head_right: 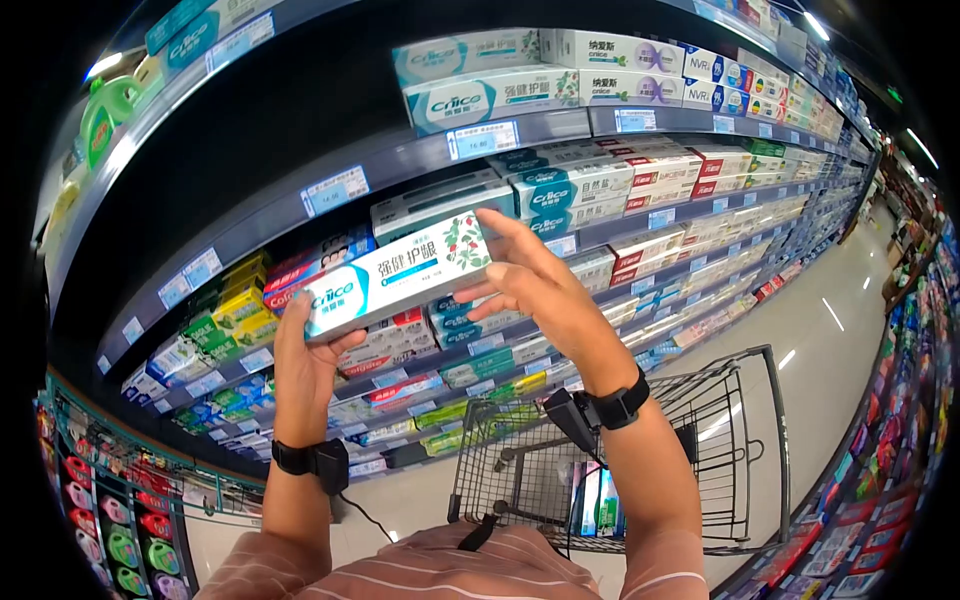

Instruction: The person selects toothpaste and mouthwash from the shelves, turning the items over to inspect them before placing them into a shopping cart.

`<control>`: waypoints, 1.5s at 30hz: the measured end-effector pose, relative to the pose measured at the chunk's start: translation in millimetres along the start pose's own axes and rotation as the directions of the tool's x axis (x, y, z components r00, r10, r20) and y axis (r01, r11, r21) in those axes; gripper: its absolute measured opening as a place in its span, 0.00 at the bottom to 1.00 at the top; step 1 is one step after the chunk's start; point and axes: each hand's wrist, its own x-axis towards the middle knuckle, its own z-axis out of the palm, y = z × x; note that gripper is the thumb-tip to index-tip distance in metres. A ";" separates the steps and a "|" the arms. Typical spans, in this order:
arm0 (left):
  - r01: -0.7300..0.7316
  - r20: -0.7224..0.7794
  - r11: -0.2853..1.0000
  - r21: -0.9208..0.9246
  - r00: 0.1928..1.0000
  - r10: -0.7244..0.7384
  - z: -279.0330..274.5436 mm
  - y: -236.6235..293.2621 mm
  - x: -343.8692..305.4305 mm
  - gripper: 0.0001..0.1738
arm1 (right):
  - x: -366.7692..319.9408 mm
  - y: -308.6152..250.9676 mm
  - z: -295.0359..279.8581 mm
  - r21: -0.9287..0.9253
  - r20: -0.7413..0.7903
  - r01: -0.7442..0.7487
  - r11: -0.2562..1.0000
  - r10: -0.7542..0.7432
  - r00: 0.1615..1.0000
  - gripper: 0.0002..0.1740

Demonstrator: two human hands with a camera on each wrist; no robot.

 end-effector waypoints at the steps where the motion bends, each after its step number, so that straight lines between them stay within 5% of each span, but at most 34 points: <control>1: 0.026 0.009 0.999 -0.018 1.000 -0.026 -2.1 1.0 0.3 0.19 | -4.8 0.5 5.3 0.031 0.021 0.018 0.999 -0.019 1.000 0.37; 10: 0.161 0.097 0.986 -0.043 0.983 -0.156 -7.5 16.0 -6.1 0.32 | -20.6 9.8 25.9 -0.065 -0.139 -0.035 0.997 0.026 0.990 0.34; 15: 0.013 0.183 1.000 0.020 0.983 -0.016 -17.0 14.0 -6.6 0.32 | -26.9 7.4 34.2 0.038 -0.226 -0.149 0.988 0.154 0.962 0.32; 19: -0.043 0.168 0.996 0.082 0.985 0.028 -20.7 15.5 -3.3 0.33 | -27.9 10.3 36.1 0.166 -0.170 -0.071 0.984 0.099 0.980 0.33; 29: -0.022 0.156 0.997 0.069 0.988 0.011 -17.5 15.2 -3.2 0.30 | -30.3 9.5 39.9 0.104 -0.177 -0.065 0.992 0.083 0.981 0.34; 36: 0.091 0.266 0.993 -0.075 0.962 -0.068 -0.6 21.2 3.5 0.31 | -27.4 10.5 28.1 0.162 -0.186 -0.024 0.986 0.054 0.981 0.36; 40: -0.111 0.356 0.983 0.144 0.933 0.053 36.9 42.4 13.8 0.26 | -10.9 4.2 23.8 0.347 -0.246 0.109 0.931 -0.022 0.969 0.31; 45: -0.196 0.437 0.959 0.204 0.895 0.090 71.3 35.1 54.0 0.30 | 17.0 0.8 26.7 0.437 -0.245 0.141 0.888 -0.033 0.969 0.31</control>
